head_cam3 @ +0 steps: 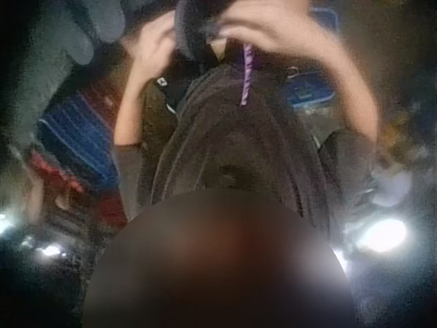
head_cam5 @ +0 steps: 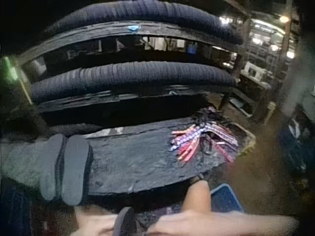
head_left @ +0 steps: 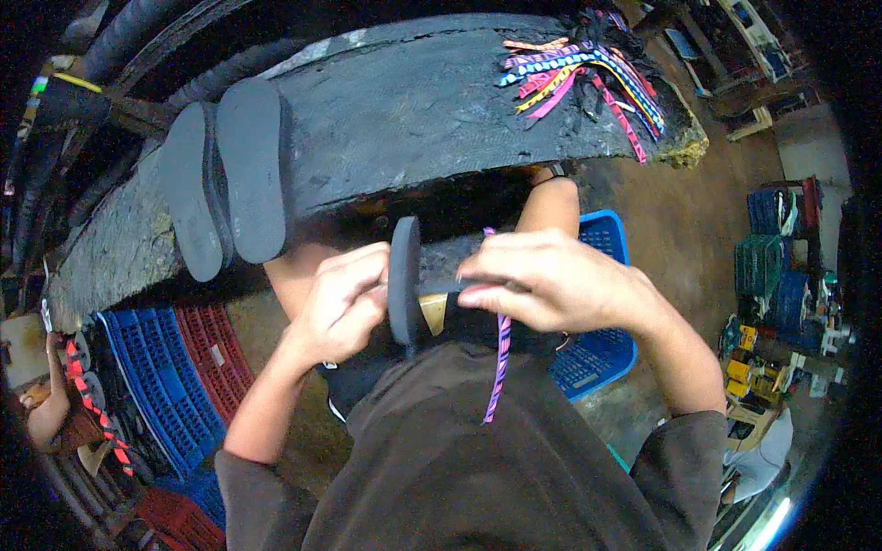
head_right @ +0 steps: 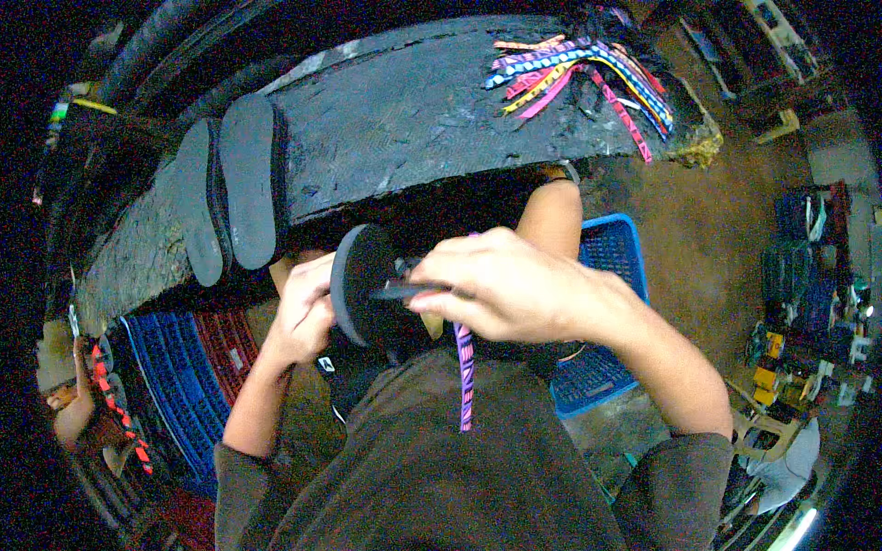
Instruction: The person assembles flip-flops by threading colorful straps through pre-punched holes in rubber soles. They repeatedly pick up a sole, thread a strap, pull it through, and place the finished flip-flop into a blue basket. The process is repeated with different colored straps throughout the clip.
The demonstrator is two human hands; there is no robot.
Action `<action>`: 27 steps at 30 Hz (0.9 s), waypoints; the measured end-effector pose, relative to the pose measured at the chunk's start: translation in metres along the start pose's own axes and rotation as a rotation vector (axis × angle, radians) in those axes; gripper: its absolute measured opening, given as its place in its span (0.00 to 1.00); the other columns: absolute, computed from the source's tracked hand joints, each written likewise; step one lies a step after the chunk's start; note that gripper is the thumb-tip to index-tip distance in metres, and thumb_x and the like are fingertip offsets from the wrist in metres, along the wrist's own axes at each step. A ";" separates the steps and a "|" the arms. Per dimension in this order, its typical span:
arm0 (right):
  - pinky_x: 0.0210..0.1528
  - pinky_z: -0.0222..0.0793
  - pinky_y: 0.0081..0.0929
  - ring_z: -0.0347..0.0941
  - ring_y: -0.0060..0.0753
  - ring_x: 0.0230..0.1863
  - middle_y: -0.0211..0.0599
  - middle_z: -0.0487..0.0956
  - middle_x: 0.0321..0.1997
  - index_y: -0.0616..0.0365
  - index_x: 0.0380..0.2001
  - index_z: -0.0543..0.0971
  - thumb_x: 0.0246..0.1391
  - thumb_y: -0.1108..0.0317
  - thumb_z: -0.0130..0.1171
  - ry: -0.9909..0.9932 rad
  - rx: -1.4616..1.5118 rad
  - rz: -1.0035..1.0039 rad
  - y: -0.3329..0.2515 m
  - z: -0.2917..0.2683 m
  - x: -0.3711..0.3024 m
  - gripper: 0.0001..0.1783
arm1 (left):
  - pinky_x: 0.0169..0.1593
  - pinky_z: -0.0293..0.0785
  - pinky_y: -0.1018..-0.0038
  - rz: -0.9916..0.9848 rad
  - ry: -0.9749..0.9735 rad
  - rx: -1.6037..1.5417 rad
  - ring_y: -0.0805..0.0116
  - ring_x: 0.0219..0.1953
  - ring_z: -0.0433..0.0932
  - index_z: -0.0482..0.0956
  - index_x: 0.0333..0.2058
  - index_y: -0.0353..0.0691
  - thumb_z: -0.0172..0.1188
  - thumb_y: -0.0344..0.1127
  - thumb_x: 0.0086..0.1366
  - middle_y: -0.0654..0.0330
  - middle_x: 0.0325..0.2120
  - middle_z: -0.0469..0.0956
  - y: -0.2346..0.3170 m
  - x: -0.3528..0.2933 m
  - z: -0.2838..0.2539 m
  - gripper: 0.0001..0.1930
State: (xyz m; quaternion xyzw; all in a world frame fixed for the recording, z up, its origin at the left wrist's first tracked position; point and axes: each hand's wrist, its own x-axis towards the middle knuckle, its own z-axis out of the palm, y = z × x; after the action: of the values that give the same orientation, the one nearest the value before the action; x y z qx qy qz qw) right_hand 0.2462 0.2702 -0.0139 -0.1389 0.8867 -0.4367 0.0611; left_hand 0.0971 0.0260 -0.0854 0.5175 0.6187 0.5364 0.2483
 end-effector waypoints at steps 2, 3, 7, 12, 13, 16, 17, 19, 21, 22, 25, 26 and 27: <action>0.38 0.75 0.32 0.82 0.40 0.35 0.47 0.81 0.32 0.69 0.43 0.81 0.65 0.66 0.63 -0.027 0.116 0.134 0.007 -0.002 0.005 0.14 | 0.31 0.65 0.73 -0.107 0.074 -0.257 0.70 0.27 0.69 0.73 0.30 0.36 0.51 0.30 0.65 0.61 0.26 0.70 -0.018 -0.003 0.016 0.05; 0.41 0.76 0.29 0.82 0.28 0.37 0.42 0.85 0.35 0.69 0.46 0.82 0.66 0.65 0.63 -0.044 0.221 0.298 0.013 0.002 0.008 0.15 | 0.31 0.65 0.75 -0.205 0.115 -0.415 0.76 0.28 0.68 0.74 0.31 0.37 0.51 0.32 0.68 0.66 0.27 0.71 -0.028 -0.005 0.026 0.07; 0.41 0.75 0.26 0.77 0.19 0.37 0.35 0.85 0.36 0.69 0.47 0.83 0.66 0.63 0.63 0.015 0.371 0.377 0.043 0.023 0.013 0.17 | 0.35 0.66 0.79 -0.344 0.297 -0.783 0.82 0.31 0.68 0.75 0.31 0.40 0.56 0.34 0.73 0.70 0.30 0.75 -0.063 -0.010 0.063 0.09; 0.32 0.71 0.26 0.72 0.16 0.29 0.30 0.82 0.27 0.67 0.42 0.85 0.64 0.60 0.63 0.088 0.430 0.322 0.062 0.039 0.021 0.17 | 0.39 0.67 0.80 -0.377 0.354 -0.984 0.81 0.33 0.70 0.74 0.30 0.41 0.61 0.33 0.74 0.68 0.32 0.76 -0.075 -0.018 0.073 0.11; 0.31 0.70 0.25 0.72 0.16 0.28 0.29 0.82 0.26 0.67 0.42 0.85 0.64 0.60 0.63 0.090 0.434 0.342 0.061 0.038 0.023 0.18 | 0.39 0.67 0.80 -0.376 0.361 -0.980 0.81 0.33 0.70 0.74 0.30 0.41 0.61 0.33 0.74 0.68 0.32 0.76 -0.076 -0.019 0.074 0.11; 0.28 0.67 0.23 0.70 0.14 0.26 0.25 0.80 0.25 0.66 0.42 0.85 0.64 0.60 0.63 0.046 0.365 0.336 0.053 0.031 0.031 0.17 | 0.39 0.69 0.79 -0.386 0.403 -0.981 0.81 0.34 0.71 0.74 0.31 0.40 0.61 0.33 0.74 0.67 0.32 0.77 -0.076 -0.019 0.074 0.10; 0.29 0.68 0.21 0.71 0.13 0.27 0.27 0.81 0.28 0.66 0.46 0.84 0.65 0.61 0.64 -0.023 0.416 0.414 0.049 0.026 0.033 0.18 | 0.39 0.69 0.79 -0.373 0.407 -0.989 0.81 0.34 0.72 0.74 0.32 0.40 0.61 0.32 0.74 0.67 0.31 0.77 -0.076 -0.018 0.073 0.09; 0.32 0.70 0.19 0.73 0.13 0.30 0.30 0.85 0.34 0.66 0.55 0.81 0.66 0.62 0.64 -0.184 0.537 0.542 0.042 0.015 0.036 0.21 | 0.41 0.71 0.78 -0.367 0.415 -1.033 0.79 0.36 0.74 0.75 0.37 0.40 0.63 0.32 0.72 0.66 0.34 0.77 -0.075 -0.019 0.071 0.06; 0.28 0.68 0.18 0.71 0.12 0.27 0.28 0.86 0.34 0.66 0.59 0.79 0.65 0.62 0.65 -0.310 0.496 0.632 0.037 0.004 0.037 0.25 | 0.43 0.74 0.78 -0.381 0.418 -1.101 0.78 0.39 0.76 0.75 0.45 0.39 0.66 0.33 0.69 0.64 0.40 0.77 -0.070 -0.021 0.067 0.10; 0.27 0.67 0.18 0.70 0.11 0.26 0.28 0.86 0.34 0.66 0.62 0.77 0.65 0.63 0.66 -0.369 0.476 0.666 0.035 0.001 0.038 0.27 | 0.49 0.74 0.73 -0.369 0.403 -0.956 0.71 0.46 0.76 0.73 0.52 0.41 0.70 0.35 0.64 0.59 0.47 0.74 -0.066 -0.026 0.064 0.20; 0.26 0.66 0.17 0.71 0.11 0.27 0.29 0.87 0.34 0.66 0.65 0.73 0.64 0.64 0.66 -0.418 0.573 0.610 0.038 -0.003 0.037 0.30 | 0.71 0.59 0.54 -0.258 0.461 0.176 0.44 0.71 0.56 0.66 0.66 0.42 0.78 0.43 0.47 0.44 0.67 0.59 -0.050 -0.048 0.065 0.48; 0.26 0.66 0.16 0.71 0.11 0.27 0.29 0.87 0.35 0.69 0.63 0.75 0.63 0.64 0.67 -0.428 0.501 0.518 0.040 -0.002 0.038 0.30 | 0.70 0.60 0.54 -0.236 0.412 0.204 0.45 0.71 0.58 0.65 0.67 0.41 0.79 0.42 0.47 0.45 0.68 0.59 -0.046 -0.056 0.070 0.49; 0.25 0.66 0.16 0.71 0.12 0.25 0.32 0.87 0.35 0.70 0.60 0.77 0.63 0.65 0.68 -0.437 0.531 0.523 0.042 -0.002 0.038 0.27 | 0.70 0.61 0.54 -0.193 0.384 0.269 0.46 0.71 0.59 0.65 0.67 0.41 0.79 0.42 0.46 0.46 0.68 0.59 -0.043 -0.064 0.076 0.50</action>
State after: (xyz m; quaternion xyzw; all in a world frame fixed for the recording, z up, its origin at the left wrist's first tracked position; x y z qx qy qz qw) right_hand 0.2011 0.2846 -0.0459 0.0219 0.7151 -0.5798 0.3898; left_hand 0.1689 0.0034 -0.1636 0.3732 0.7669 0.5114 0.1051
